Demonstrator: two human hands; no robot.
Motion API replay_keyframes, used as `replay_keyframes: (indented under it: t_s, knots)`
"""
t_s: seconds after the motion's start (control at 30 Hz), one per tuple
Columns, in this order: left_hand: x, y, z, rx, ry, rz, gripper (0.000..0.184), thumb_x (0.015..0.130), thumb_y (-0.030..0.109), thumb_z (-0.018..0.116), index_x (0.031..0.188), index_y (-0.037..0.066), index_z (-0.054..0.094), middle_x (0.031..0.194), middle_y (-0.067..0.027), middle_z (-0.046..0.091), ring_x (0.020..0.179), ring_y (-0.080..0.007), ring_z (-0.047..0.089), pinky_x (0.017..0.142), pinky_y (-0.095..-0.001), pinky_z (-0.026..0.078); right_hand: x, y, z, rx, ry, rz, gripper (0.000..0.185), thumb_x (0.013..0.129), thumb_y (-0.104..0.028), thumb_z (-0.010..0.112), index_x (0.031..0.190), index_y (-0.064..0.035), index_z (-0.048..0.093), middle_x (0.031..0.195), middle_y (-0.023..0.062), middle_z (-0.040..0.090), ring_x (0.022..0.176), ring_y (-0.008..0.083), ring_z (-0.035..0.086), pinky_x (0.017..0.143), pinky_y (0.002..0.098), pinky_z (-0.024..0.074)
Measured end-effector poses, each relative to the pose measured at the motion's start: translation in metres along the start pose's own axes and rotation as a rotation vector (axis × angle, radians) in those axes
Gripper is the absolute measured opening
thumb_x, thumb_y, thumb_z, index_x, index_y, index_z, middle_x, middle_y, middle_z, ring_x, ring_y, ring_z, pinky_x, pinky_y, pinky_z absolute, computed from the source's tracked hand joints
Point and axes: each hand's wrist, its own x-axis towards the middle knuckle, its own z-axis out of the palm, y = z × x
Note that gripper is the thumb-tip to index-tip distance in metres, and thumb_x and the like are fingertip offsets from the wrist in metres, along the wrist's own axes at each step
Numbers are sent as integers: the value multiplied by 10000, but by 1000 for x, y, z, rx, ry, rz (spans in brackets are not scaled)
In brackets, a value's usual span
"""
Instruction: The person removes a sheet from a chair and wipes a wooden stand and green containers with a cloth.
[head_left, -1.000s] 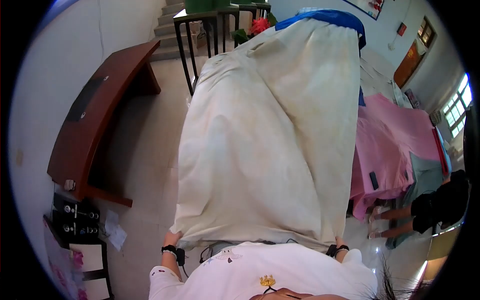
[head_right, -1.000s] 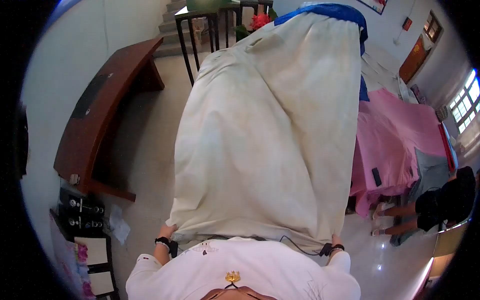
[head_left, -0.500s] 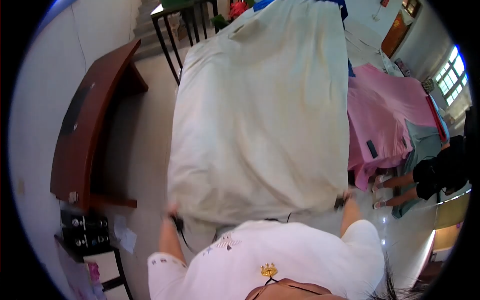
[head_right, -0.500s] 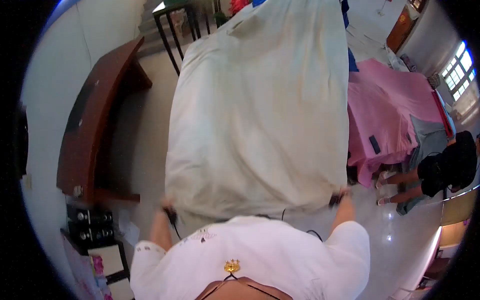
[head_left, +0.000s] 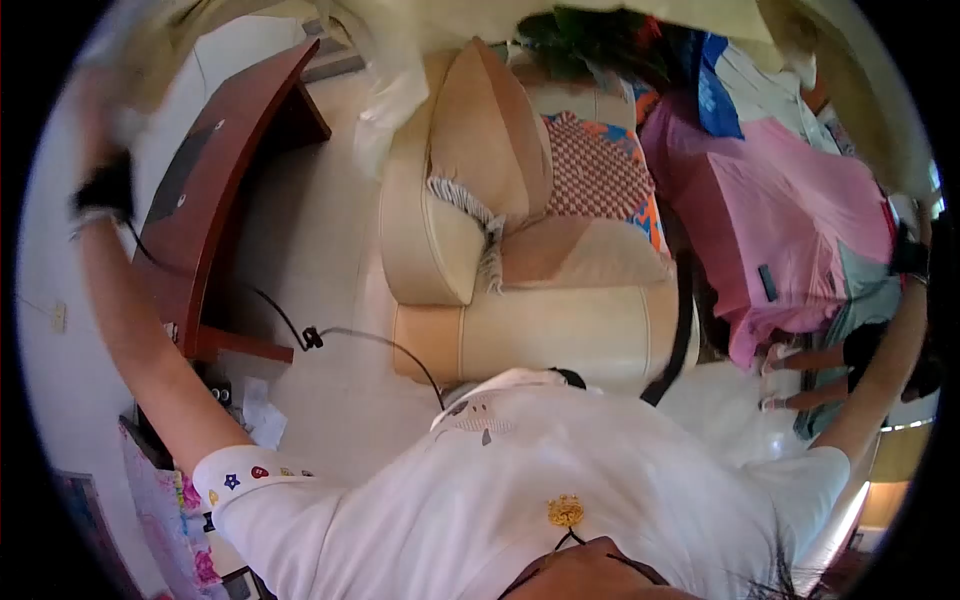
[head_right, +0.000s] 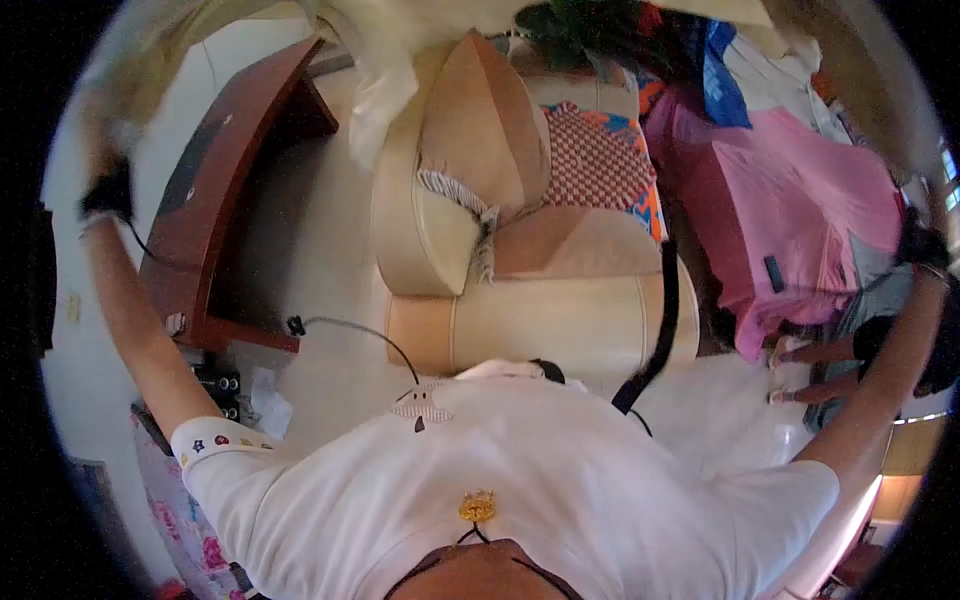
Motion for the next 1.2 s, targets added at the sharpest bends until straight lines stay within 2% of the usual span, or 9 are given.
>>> replay_keyframes:
  t_s: [0.1,0.2,0.3,0.43,0.53,0.87,1.07,1.13,1.2]
  knots:
    - [-74,29,71,186,-923,177,347,685,316,510,868,28,577,907,-168,557,793,-264,549,676,-343,428,33,1,54,-164,-227,22,341,746,-308,442,808,12,543,795,188,549,744,317,526,651,377,398]
    - [-145,41,70,85,-1213,82,341,672,314,519,823,20,601,865,-172,580,748,-259,573,638,-340,448,-6,13,104,-218,-322,21,393,744,-352,444,748,22,564,729,202,567,690,333,541,606,393,408]
    - [-211,-5,104,40,-1431,47,488,640,403,572,951,27,563,962,-136,568,851,-253,545,739,-300,407,-59,41,132,235,-342,448,323,714,-254,534,719,68,529,620,43,482,527,165,428,489,319,335]
    - [-232,-35,94,-584,-1328,-310,507,626,393,593,916,-22,566,882,-162,585,779,-250,561,683,-287,423,-40,94,142,367,-428,447,317,748,-266,514,846,35,527,668,42,497,546,142,440,487,299,340]
    - [-212,-18,70,-89,-1225,-338,436,639,287,594,923,-42,554,891,-161,582,798,-219,558,680,-289,416,-22,64,125,555,-353,473,322,768,-266,496,928,14,511,735,53,519,592,144,475,505,294,371]
    - [-269,-12,103,-790,-833,-566,349,649,168,583,927,-40,544,831,-94,594,752,-146,530,676,-283,413,-11,18,132,971,-214,294,380,812,-298,443,1025,13,490,898,90,549,779,181,535,644,299,436]
    - [-361,48,110,-552,-951,-805,438,635,293,584,890,-62,547,795,-174,590,754,-214,557,658,-310,416,-88,21,174,219,-657,481,462,685,-291,596,980,56,520,880,104,572,782,174,522,683,307,418]
    - [-410,50,116,-428,-1051,-836,455,635,298,589,896,-72,543,811,-184,584,754,-233,560,651,-318,416,-118,113,243,-200,-847,11,430,697,-293,561,910,80,542,802,153,578,766,224,542,641,318,417]
    - [-421,63,90,-454,-1012,-862,461,635,287,595,900,-85,536,823,-190,581,750,-238,562,647,-321,416,-159,84,223,81,-759,343,430,699,-285,559,905,91,536,804,161,575,755,222,542,640,315,416]
